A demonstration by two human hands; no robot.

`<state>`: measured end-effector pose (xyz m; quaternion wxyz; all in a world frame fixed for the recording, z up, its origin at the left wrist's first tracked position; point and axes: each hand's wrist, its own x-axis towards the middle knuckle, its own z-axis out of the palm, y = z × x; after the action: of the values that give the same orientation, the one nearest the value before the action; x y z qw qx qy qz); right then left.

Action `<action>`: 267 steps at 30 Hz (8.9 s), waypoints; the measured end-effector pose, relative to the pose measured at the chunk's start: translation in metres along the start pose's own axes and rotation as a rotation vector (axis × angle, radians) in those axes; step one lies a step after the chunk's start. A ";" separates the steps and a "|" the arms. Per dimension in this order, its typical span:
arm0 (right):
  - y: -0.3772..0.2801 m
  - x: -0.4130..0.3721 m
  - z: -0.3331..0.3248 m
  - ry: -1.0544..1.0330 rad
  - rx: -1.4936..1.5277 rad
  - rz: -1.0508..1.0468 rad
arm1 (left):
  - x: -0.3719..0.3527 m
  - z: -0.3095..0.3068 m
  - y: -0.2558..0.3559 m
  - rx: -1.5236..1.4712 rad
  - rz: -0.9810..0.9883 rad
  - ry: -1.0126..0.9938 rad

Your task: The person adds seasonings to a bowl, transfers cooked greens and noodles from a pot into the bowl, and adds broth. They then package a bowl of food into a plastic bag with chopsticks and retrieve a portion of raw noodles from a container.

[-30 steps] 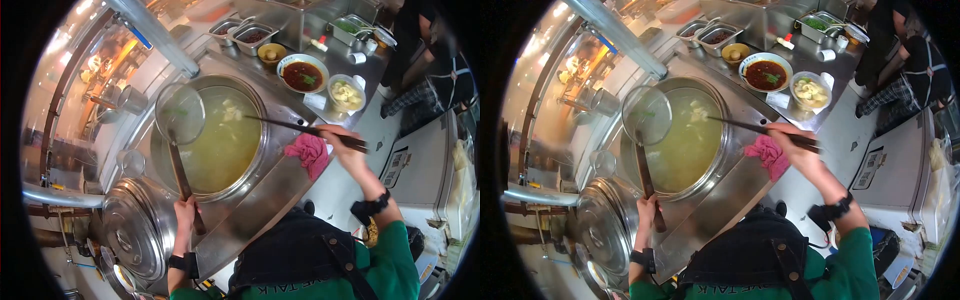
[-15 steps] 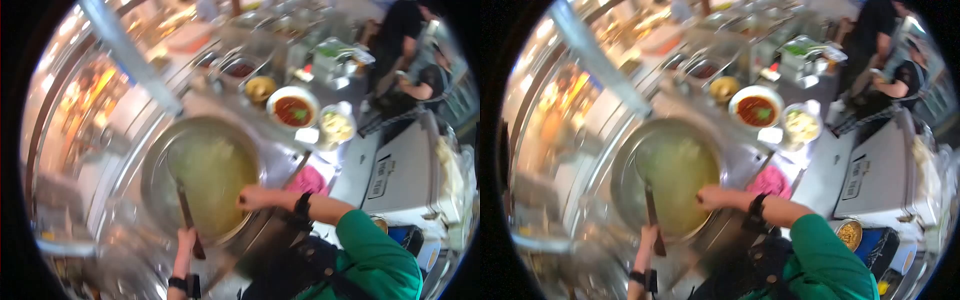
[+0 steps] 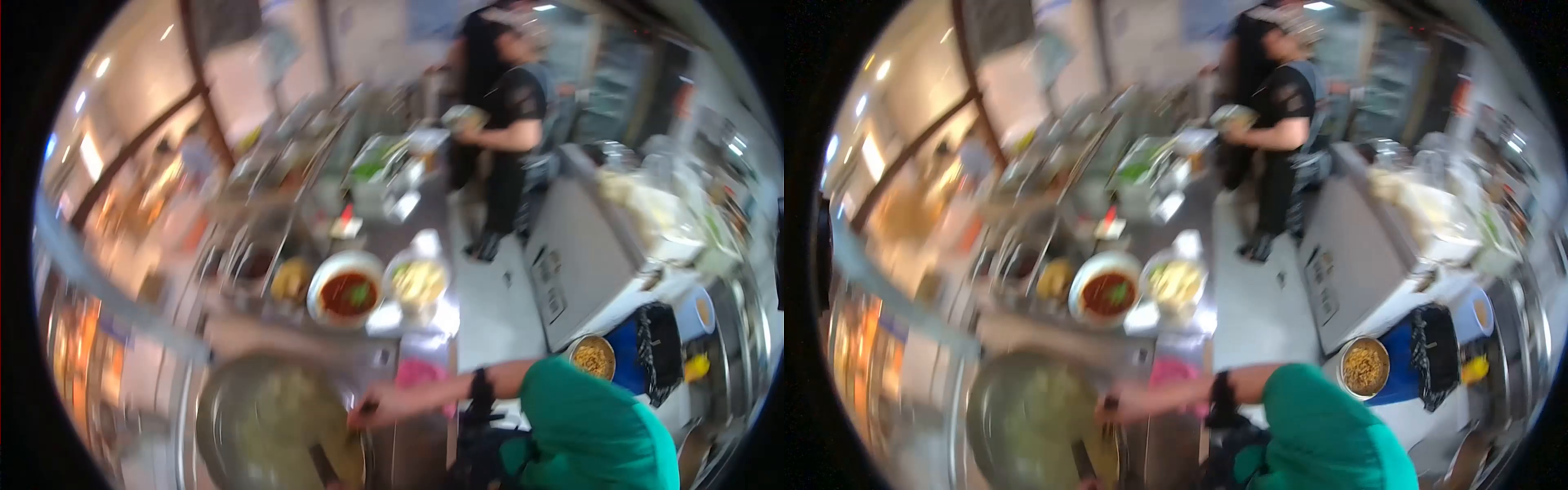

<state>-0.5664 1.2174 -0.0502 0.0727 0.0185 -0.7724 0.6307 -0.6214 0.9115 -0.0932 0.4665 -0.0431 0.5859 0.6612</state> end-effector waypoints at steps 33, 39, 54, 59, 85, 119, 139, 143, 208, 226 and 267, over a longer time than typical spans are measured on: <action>-0.059 0.045 0.005 0.027 -0.169 -0.187 | -0.130 0.019 -0.029 -0.227 0.023 0.510; -0.084 0.015 -0.026 0.213 -0.247 -0.063 | -0.132 0.040 -0.017 -0.114 0.006 0.434; -0.053 -0.049 -0.123 0.908 0.239 -0.069 | -0.033 0.123 0.088 0.308 0.132 0.153; -0.045 -0.061 -0.134 0.956 0.268 -0.081 | -0.008 0.136 0.092 0.397 0.230 0.128; -0.054 -0.048 -0.091 0.701 0.050 -0.076 | -0.082 -0.104 0.015 1.475 0.175 0.958; -0.062 -0.040 -0.094 0.686 0.042 -0.110 | -0.011 -0.010 0.015 -0.286 -0.215 0.213; 0.021 0.032 0.021 0.114 0.095 -0.055 | -0.136 0.019 0.005 -0.187 -0.008 0.510; 0.006 0.024 0.013 -0.017 -0.310 -0.092 | -0.153 0.013 0.020 -0.198 0.071 0.580; -0.093 -0.083 -0.090 0.542 0.154 0.009 | -0.130 0.048 0.000 -0.054 0.265 0.421; -0.050 -0.077 -0.118 0.762 -0.076 -0.152 | 0.000 0.144 0.065 0.313 0.323 0.162; -0.066 -0.053 -0.115 0.615 -0.170 -0.158 | -0.088 -0.053 0.052 1.181 -0.638 0.454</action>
<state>-0.4954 1.3125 0.0285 0.3523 -0.1191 -0.7605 0.5324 -0.6329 0.8245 -0.0184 0.4490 -0.0891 0.8882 0.0387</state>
